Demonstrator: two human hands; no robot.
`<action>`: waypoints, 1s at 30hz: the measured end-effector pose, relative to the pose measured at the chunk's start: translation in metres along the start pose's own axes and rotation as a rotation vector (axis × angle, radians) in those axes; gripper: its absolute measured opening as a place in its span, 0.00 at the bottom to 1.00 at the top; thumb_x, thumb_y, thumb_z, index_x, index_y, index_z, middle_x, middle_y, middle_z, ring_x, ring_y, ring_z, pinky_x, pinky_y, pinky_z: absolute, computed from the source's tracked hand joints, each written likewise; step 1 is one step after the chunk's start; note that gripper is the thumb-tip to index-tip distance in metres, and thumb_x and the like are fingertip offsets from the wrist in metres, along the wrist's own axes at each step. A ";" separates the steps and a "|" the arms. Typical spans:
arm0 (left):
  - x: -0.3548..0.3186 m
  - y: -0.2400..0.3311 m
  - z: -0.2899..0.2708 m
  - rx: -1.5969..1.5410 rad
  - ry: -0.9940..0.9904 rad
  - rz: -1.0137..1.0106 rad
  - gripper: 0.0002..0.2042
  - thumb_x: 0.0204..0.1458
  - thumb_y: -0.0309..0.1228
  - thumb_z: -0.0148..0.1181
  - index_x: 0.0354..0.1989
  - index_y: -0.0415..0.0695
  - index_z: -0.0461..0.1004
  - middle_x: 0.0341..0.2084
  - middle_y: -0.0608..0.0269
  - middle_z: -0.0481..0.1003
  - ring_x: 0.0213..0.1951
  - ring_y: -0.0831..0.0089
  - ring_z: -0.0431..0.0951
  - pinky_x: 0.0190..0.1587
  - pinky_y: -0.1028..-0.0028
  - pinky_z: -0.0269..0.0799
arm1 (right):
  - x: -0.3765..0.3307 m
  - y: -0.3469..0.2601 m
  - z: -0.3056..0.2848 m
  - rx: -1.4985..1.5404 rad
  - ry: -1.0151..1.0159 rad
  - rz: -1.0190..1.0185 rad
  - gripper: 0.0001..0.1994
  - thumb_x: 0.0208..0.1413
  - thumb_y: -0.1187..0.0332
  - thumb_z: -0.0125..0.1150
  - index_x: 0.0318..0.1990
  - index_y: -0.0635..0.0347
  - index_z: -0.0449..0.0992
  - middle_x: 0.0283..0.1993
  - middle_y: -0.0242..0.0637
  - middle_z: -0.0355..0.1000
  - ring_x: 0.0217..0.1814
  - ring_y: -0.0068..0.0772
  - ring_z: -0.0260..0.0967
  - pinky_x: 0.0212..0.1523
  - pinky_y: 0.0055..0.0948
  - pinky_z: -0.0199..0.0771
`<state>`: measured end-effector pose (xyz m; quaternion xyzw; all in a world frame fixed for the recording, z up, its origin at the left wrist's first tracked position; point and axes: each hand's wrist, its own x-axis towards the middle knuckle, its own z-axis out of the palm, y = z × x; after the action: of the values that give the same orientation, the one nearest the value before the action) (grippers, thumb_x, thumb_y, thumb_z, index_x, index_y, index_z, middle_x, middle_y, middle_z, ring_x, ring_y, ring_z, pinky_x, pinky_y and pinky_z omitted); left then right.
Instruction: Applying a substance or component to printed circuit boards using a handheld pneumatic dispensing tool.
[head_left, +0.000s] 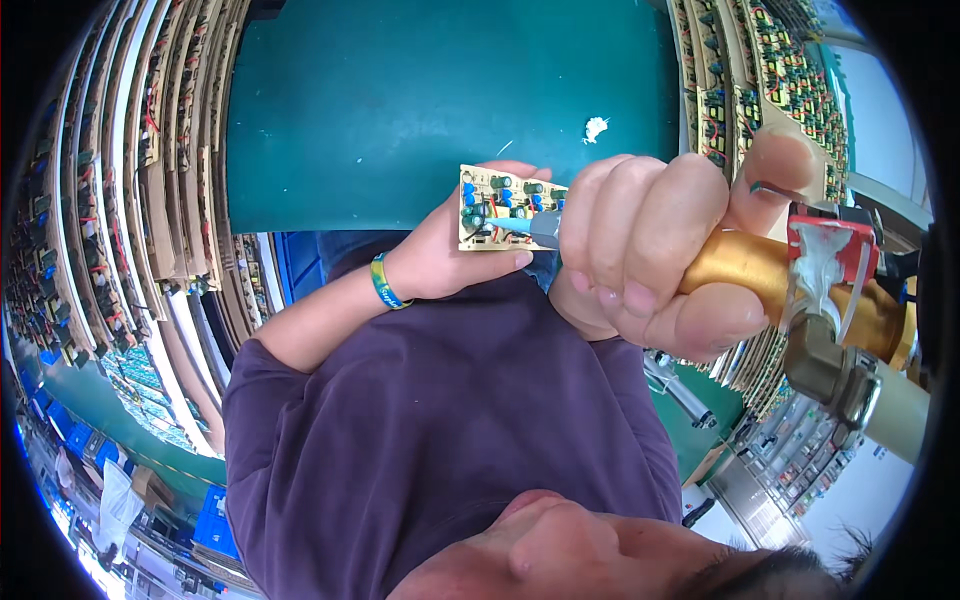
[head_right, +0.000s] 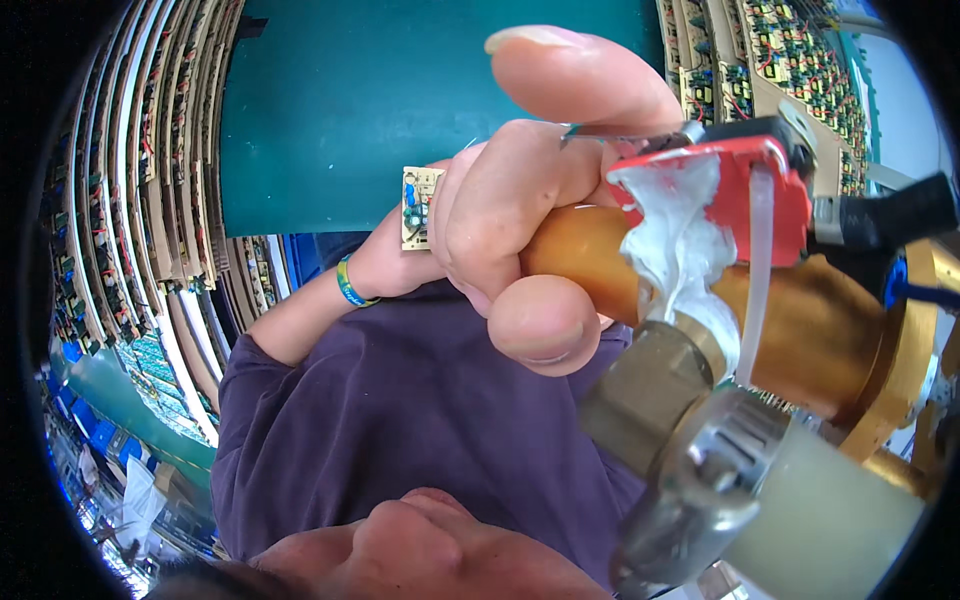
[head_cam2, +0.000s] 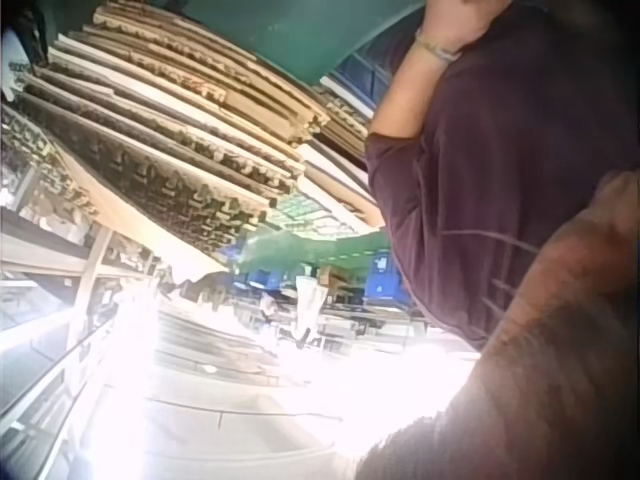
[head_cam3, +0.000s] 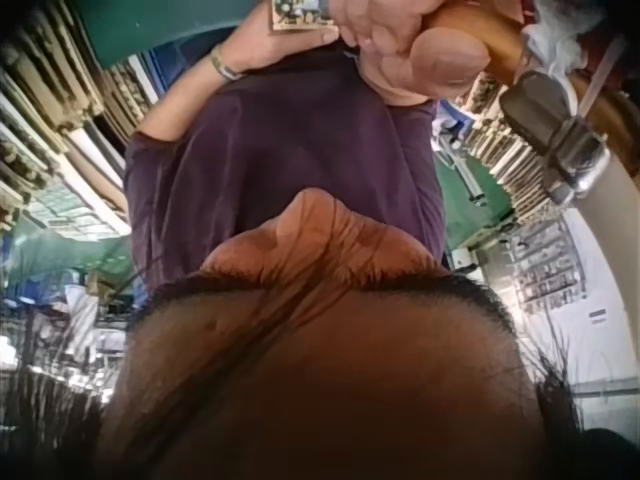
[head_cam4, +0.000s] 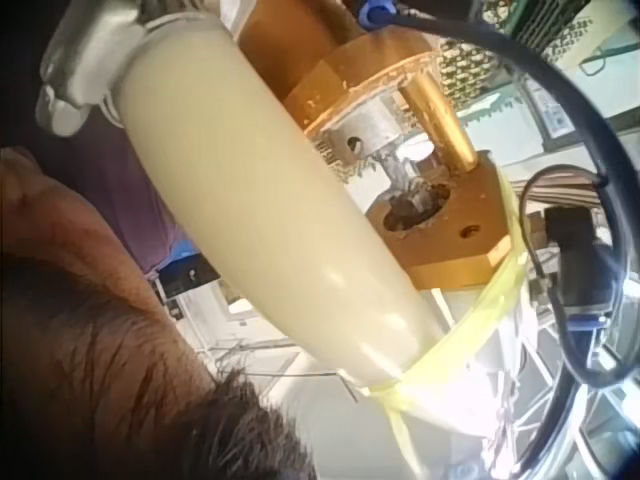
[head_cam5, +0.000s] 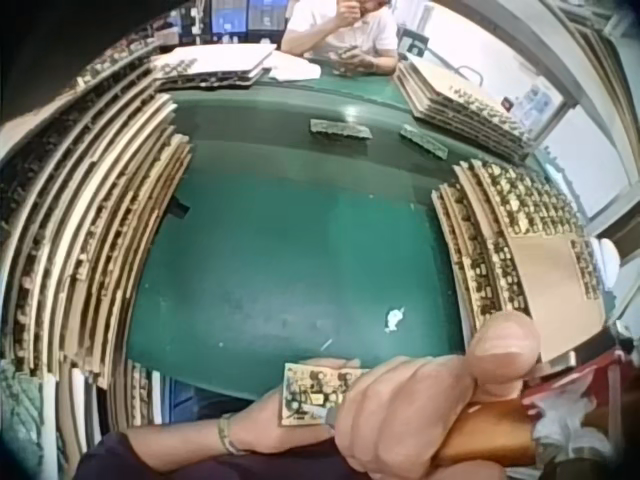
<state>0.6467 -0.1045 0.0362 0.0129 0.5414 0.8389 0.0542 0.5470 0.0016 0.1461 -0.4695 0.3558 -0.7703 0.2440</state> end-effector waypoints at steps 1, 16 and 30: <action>0.000 -0.001 0.000 -0.014 -0.004 -0.003 0.33 0.47 0.19 0.60 0.61 0.41 0.51 0.60 0.60 0.60 0.56 0.75 0.64 0.55 0.73 0.64 | -0.002 -0.004 -0.001 0.002 -0.001 0.001 0.32 0.58 0.57 0.55 0.65 0.55 0.48 0.23 0.28 0.65 0.19 0.20 0.60 0.19 0.20 0.64; -0.001 0.002 -0.001 -0.024 -0.056 0.002 0.33 0.46 0.18 0.60 0.61 0.42 0.51 0.60 0.61 0.60 0.57 0.74 0.63 0.56 0.71 0.64 | -0.004 -0.008 -0.007 0.028 -0.013 0.009 0.32 0.58 0.56 0.55 0.65 0.54 0.48 0.24 0.29 0.65 0.19 0.20 0.60 0.21 0.21 0.65; 0.007 -0.002 0.006 0.027 -0.025 0.012 0.33 0.46 0.17 0.60 0.60 0.41 0.52 0.59 0.61 0.61 0.59 0.73 0.63 0.57 0.71 0.64 | 0.001 0.009 -0.011 0.114 -0.097 -0.061 0.30 0.58 0.55 0.53 0.64 0.54 0.50 0.24 0.27 0.63 0.19 0.19 0.59 0.21 0.20 0.65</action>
<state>0.6410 -0.0973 0.0365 0.0272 0.5518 0.8317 0.0560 0.5376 -0.0012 0.1361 -0.5022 0.2845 -0.7729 0.2636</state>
